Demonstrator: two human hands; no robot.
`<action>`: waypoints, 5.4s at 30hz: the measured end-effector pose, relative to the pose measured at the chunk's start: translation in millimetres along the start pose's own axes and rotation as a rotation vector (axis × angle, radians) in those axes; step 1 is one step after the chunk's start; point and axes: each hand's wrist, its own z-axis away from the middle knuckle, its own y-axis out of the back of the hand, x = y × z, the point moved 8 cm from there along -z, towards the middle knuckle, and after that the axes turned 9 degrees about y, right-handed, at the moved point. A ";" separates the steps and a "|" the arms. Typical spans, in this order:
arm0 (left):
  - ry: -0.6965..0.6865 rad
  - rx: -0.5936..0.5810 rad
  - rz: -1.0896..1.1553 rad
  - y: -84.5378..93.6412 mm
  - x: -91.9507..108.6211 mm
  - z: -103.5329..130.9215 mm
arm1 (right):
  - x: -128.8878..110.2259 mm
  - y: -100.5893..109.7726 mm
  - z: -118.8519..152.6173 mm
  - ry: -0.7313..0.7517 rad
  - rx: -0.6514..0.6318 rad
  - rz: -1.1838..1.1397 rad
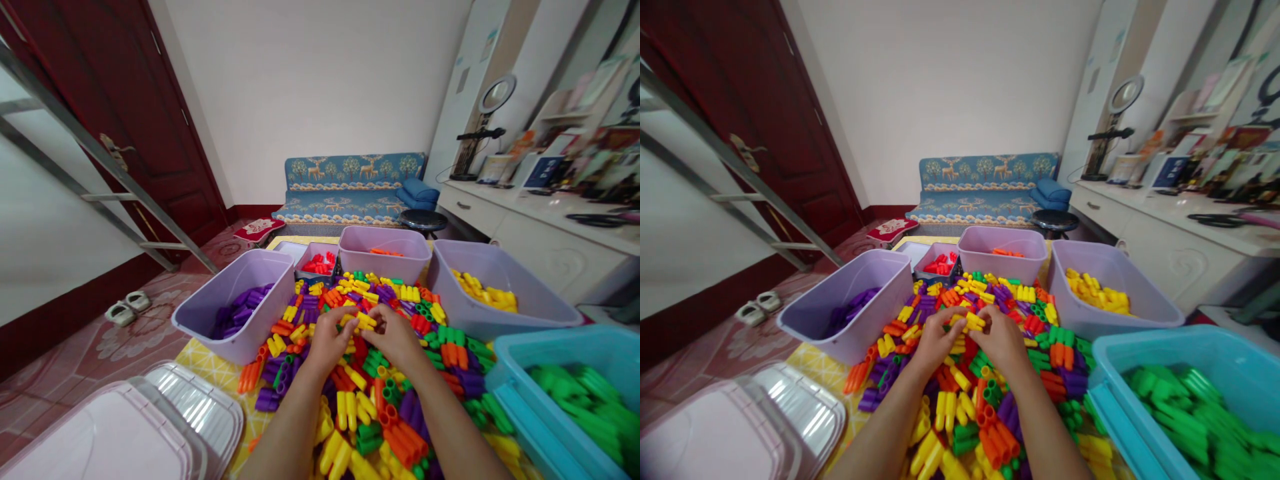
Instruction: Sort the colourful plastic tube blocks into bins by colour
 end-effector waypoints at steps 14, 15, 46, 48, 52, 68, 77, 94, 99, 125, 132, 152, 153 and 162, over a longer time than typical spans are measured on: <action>0.117 0.084 0.185 10.7 -19.3 -4.8 | 1.2 31.6 -2.2 0.014 0.172 -0.325; 0.110 0.088 0.171 11.1 -20.1 -5.0 | 4.3 36.0 -2.1 -0.006 0.217 -0.365; 0.093 0.073 0.161 4.9 -15.5 -2.8 | 27.7 120.1 20.1 -0.011 0.983 -1.037; 0.095 0.072 0.169 5.6 -13.5 -2.8 | 30.5 120.0 20.8 -0.042 0.976 -1.038; 0.086 0.071 0.171 5.5 -11.9 -2.5 | 38.2 113.5 20.0 -0.147 0.911 -1.053; 0.129 0.086 0.516 7.2 -27.2 -6.8 | 14.5 72.4 7.4 -0.208 0.513 -0.834; 0.153 -0.180 0.535 -13.3 -11.4 -0.3 | -25.6 4.8 -0.4 0.070 0.012 -0.263; -0.013 0.087 -0.076 8.9 -1.5 0.4 | 12.4 105.8 13.4 -0.001 0.827 -0.963; -0.006 0.073 -0.352 1.1 -9.8 0.4 | 19.3 101.7 11.5 -0.040 0.856 -1.205; -0.096 0.048 -0.170 -0.5 -5.7 -1.2 | -4.6 13.5 -4.5 0.098 0.047 -0.231; -0.019 0.082 0.019 3.0 -10.7 -2.5 | 3.7 3.6 -3.0 0.037 -0.010 -0.288; 0.158 -0.008 0.621 -2.8 -19.5 -5.1 | 0.2 2.6 -0.7 -0.126 0.094 -0.552; 0.168 -0.016 0.692 -2.4 -18.9 -5.6 | -0.7 1.2 -0.5 -0.142 0.090 -0.594; 0.281 -0.080 0.911 -3.8 -21.9 -4.1 | -13.7 2.4 -0.7 -0.123 0.098 -0.683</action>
